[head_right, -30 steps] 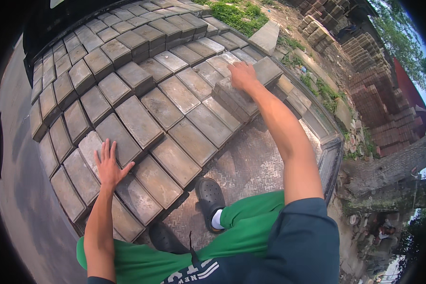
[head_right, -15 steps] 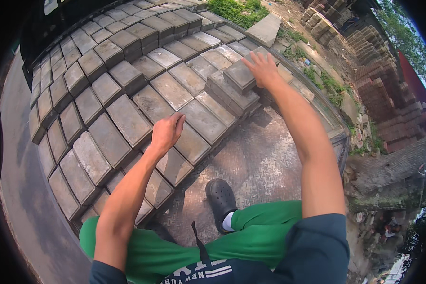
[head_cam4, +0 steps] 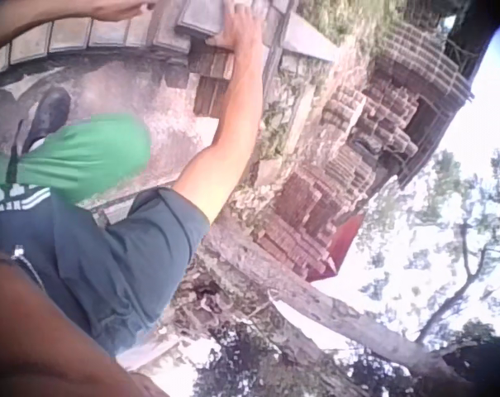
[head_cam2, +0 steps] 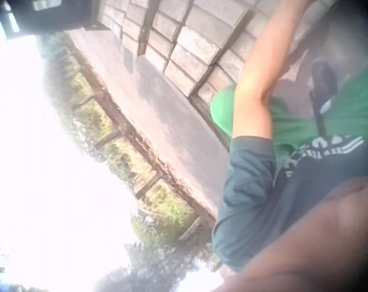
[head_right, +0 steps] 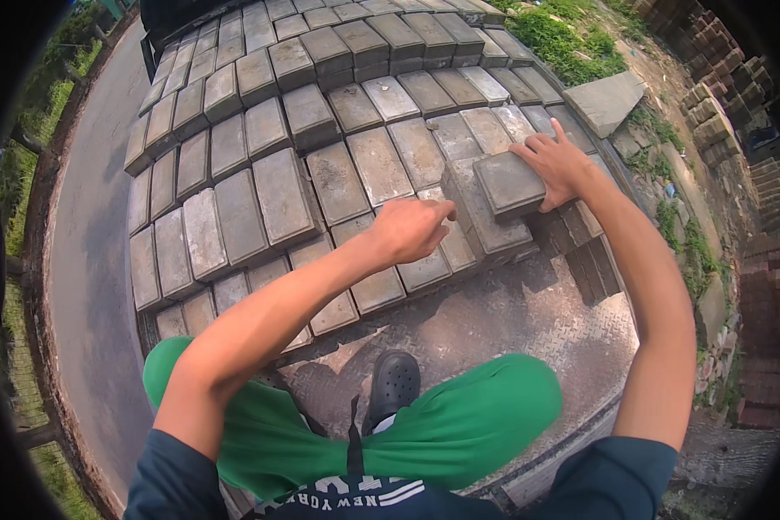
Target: The person arranges and stacks paving blocks into rows on the back of a truck by hand.
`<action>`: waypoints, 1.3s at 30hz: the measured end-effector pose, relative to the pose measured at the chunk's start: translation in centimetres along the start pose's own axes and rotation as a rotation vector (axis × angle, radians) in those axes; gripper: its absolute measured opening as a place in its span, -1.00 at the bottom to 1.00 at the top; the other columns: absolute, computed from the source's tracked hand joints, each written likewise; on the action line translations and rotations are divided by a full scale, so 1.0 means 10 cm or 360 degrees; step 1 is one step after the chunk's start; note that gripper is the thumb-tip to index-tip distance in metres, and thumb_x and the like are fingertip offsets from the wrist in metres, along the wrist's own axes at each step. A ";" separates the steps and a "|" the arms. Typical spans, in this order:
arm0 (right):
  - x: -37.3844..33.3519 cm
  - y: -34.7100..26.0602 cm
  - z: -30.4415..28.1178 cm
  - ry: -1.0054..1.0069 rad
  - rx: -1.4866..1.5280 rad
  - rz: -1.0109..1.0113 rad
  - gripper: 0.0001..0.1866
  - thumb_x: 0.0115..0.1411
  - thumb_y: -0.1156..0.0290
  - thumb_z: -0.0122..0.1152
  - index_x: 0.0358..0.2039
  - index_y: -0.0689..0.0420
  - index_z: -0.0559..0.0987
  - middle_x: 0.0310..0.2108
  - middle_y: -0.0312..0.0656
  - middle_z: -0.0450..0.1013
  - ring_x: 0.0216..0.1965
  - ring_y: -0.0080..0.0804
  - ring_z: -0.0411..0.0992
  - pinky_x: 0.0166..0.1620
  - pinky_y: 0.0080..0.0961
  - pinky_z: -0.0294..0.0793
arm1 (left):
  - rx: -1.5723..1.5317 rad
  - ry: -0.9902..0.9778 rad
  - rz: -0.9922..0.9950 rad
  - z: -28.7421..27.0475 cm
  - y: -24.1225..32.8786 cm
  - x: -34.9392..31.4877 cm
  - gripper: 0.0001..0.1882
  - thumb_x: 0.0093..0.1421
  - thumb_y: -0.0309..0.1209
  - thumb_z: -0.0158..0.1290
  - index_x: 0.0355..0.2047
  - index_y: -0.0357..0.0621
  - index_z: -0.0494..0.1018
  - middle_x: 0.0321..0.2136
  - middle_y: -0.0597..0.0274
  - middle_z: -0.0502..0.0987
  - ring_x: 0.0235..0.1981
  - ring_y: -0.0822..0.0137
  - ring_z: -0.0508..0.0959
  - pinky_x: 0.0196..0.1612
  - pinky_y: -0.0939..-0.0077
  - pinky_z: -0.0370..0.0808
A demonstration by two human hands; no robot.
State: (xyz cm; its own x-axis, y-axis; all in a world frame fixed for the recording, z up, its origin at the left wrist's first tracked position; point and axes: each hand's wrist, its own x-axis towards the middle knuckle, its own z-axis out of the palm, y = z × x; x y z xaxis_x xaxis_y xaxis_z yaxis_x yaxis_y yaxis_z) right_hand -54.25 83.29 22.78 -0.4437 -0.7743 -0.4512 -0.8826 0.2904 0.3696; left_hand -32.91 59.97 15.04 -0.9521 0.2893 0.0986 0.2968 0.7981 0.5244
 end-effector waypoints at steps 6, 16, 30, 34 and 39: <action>0.06 0.04 0.05 0.0161 0.0105 -0.0193 0.35 -0.44 -0.05 0.63 0.42 -0.02 0.16 0.07 -0.02 0.37 0.13 0.02 0.36 0.23 -0.03 0.28 | 0.0350 -0.0579 -0.0266 -0.18 -0.17 -0.33 -0.55 0.24 -0.07 0.14 -0.05 -0.17 0.48 -0.27 -0.04 0.65 -0.17 -0.10 0.66 -0.15 0.00 0.60; -0.22 -0.79 -0.32 0.0436 0.0231 0.0331 0.23 -0.40 -0.07 0.57 0.41 -0.30 0.28 0.12 0.09 0.34 0.15 -0.01 0.32 0.12 -0.07 0.24 | 0.0200 -0.0823 -0.0277 -0.31 -0.19 -1.06 -0.49 0.23 -0.01 0.13 -0.07 -0.22 0.51 -0.24 -0.10 0.66 -0.13 -0.13 0.65 -0.10 -0.05 0.58; 2.11 -2.70 -0.64 0.0209 0.1750 0.1158 0.20 -0.21 -0.28 0.48 0.43 -0.13 0.23 0.30 0.14 0.28 0.30 0.10 0.28 0.28 0.17 0.22 | 0.0360 -0.1243 -0.0130 0.30 -0.15 -1.96 -0.75 0.23 -0.36 0.08 -0.20 -0.11 0.70 -0.19 0.08 0.72 -0.13 0.09 0.72 -0.20 0.15 0.60; 2.70 -2.96 -0.24 0.0879 0.1899 0.1295 0.00 0.11 -0.28 0.28 0.39 0.11 0.25 0.22 0.18 0.36 0.26 0.10 0.32 0.26 0.02 0.31 | 0.0324 -0.1126 -0.0270 0.29 -0.25 -2.04 -0.73 0.27 -0.32 0.04 -0.12 -0.07 0.66 -0.15 0.11 0.70 -0.06 0.14 0.68 -0.06 0.18 0.50; 2.59 -3.07 0.10 0.1065 0.1916 0.0922 -0.20 0.25 -0.17 0.21 0.28 0.20 0.41 0.20 0.15 0.43 0.24 0.08 0.38 0.27 -0.12 0.33 | 0.0504 -0.1044 -0.0297 0.27 -0.47 -2.12 -0.72 0.27 -0.28 0.03 -0.08 -0.01 0.61 -0.13 0.16 0.67 -0.02 0.17 0.63 -0.04 0.20 0.42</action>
State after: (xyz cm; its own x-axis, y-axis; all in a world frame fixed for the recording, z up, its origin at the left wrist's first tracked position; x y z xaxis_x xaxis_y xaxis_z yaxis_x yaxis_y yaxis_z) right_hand -38.76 54.90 -1.09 -0.9108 -0.4031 0.0897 -0.3569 0.6592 -0.6619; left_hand -13.96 51.49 8.19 -0.7791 0.3108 -0.5444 0.2357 0.9499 0.2051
